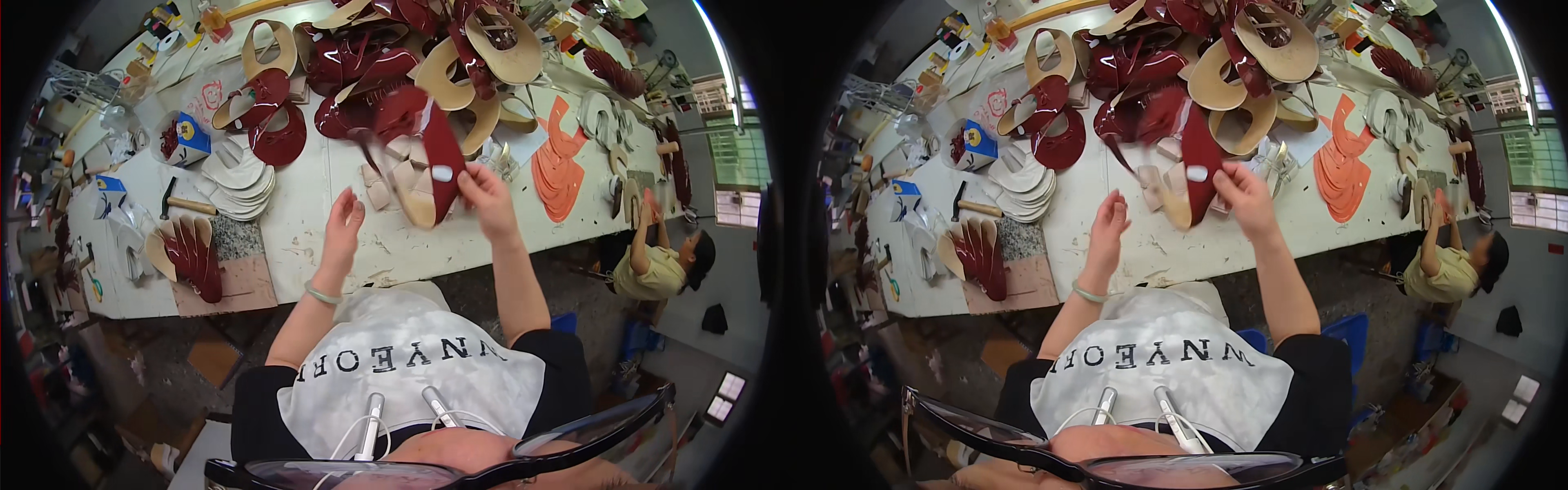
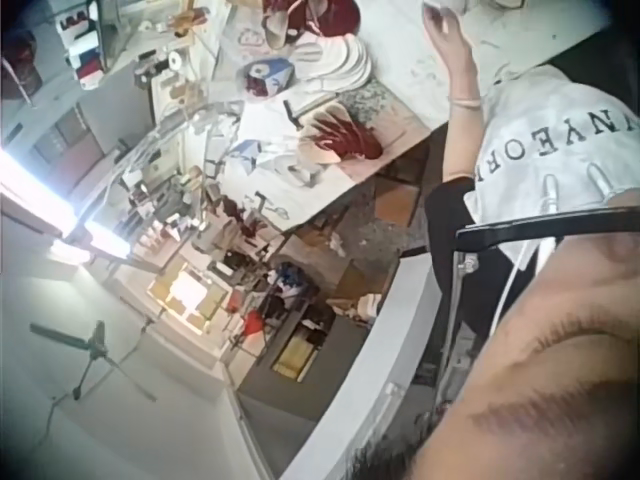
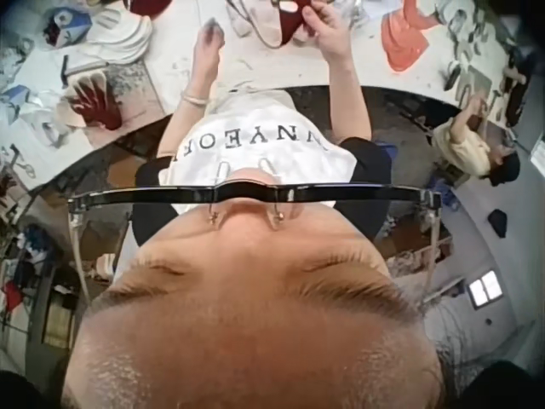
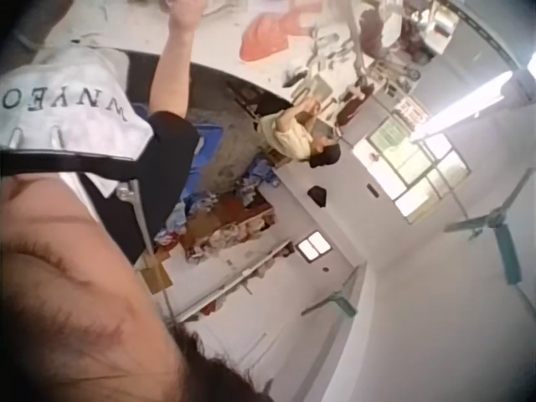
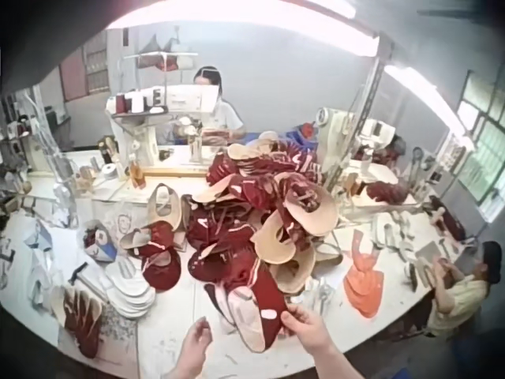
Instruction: The person nests shoe upper components into stacks by hand, gathers plastic ties from a bin, and ties the stacked shoe uppers together.
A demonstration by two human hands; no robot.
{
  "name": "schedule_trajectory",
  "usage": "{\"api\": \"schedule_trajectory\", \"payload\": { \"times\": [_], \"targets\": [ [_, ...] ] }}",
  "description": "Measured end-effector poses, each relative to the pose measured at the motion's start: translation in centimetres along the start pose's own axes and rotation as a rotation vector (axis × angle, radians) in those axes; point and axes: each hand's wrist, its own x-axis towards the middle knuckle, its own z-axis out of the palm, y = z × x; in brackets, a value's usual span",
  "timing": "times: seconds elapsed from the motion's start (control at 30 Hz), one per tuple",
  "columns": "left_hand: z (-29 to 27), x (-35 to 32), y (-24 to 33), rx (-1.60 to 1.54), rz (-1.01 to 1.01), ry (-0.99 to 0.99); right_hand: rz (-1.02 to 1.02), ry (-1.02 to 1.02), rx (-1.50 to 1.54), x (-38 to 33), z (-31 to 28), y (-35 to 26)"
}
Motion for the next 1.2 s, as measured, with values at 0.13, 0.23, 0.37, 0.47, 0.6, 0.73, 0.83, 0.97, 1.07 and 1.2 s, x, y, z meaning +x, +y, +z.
{"api": "schedule_trajectory", "payload": {
  "times": [0.13, 0.23, 0.37, 0.47, 0.6, 0.73, 0.83, 0.97, 1.07, 1.2],
  "targets": [
    [4.1, -1.4, 5.9, -0.406, 0.215, -0.174, 0.048, -0.097, 0.238, -3.1, 0.0, 1.0],
    [4.9, -3.1, 7.0, -0.083, 0.174, -0.218, 0.058, -0.212, 0.219, -3.3, -0.1, 1.4],
    [4.8, -3.2, 4.8, -0.194, 0.091, -0.210, 0.105, -0.301, 0.146, -3.1, 0.3, 1.4],
    [4.7, -3.3, 4.0, -0.300, 0.002, -0.199, 0.177, -0.367, 0.114, -3.0, 0.7, 2.0],
    [2.6, -3.6, 3.9, -0.098, 0.003, -0.241, 0.095, -0.334, 0.098, -2.7, 1.3, 3.9],
    [2.5, -4.3, 6.3, -0.082, -0.009, -0.340, 0.059, -0.341, 0.031, -2.9, 2.4, 4.2],
    [1.8, -3.8, 6.5, -0.046, -0.007, -0.306, 0.044, -0.318, -0.024, -2.9, 3.4, 3.8],
    [0.7, -3.1, 5.2, -0.152, -0.020, -0.330, 0.020, -0.297, -0.126, -3.4, 4.6, 3.5],
    [-0.2, -2.6, 4.5, -0.088, -0.003, -0.361, 0.106, -0.329, 0.068, -3.9, 5.6, 3.5],
    [-0.3, -2.9, 4.4, -0.081, -0.029, -0.334, 0.142, -0.285, -0.280, -5.0, 7.1, 2.0]
  ]
}}
